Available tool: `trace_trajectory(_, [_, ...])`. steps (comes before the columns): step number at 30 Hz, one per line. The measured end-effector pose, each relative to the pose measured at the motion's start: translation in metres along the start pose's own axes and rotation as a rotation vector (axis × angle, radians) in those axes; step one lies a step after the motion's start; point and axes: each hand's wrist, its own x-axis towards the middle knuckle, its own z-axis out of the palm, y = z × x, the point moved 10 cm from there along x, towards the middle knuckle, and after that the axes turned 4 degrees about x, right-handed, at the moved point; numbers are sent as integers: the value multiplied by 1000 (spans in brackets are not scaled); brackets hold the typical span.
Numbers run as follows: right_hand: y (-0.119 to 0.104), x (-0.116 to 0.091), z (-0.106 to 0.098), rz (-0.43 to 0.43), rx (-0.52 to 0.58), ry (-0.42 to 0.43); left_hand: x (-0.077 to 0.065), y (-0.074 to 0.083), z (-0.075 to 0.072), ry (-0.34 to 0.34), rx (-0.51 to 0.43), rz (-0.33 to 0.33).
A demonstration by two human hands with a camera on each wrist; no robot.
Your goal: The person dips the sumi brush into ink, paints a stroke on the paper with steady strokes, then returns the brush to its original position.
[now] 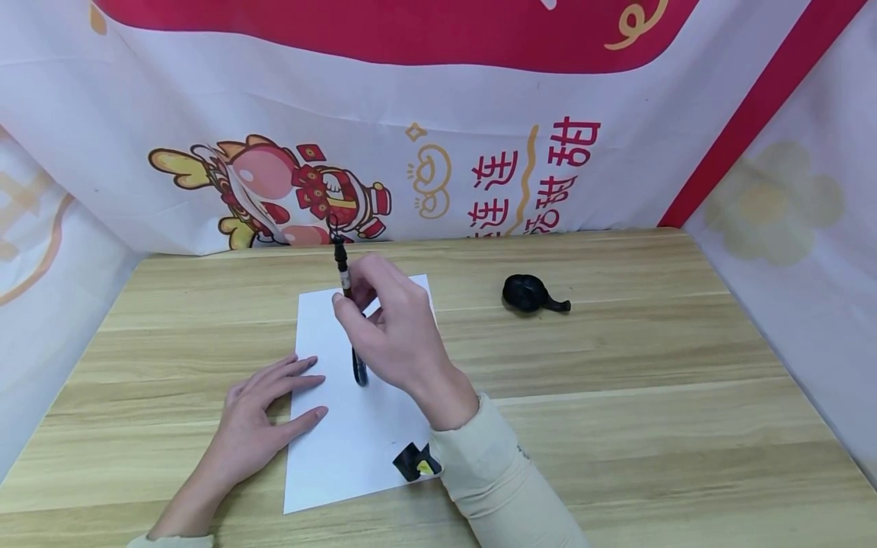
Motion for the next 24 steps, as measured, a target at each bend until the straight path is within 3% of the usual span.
trace_trajectory(24, [0, 0, 0, 17, 18, -17, -2, 3, -3, 31, -16, 41])
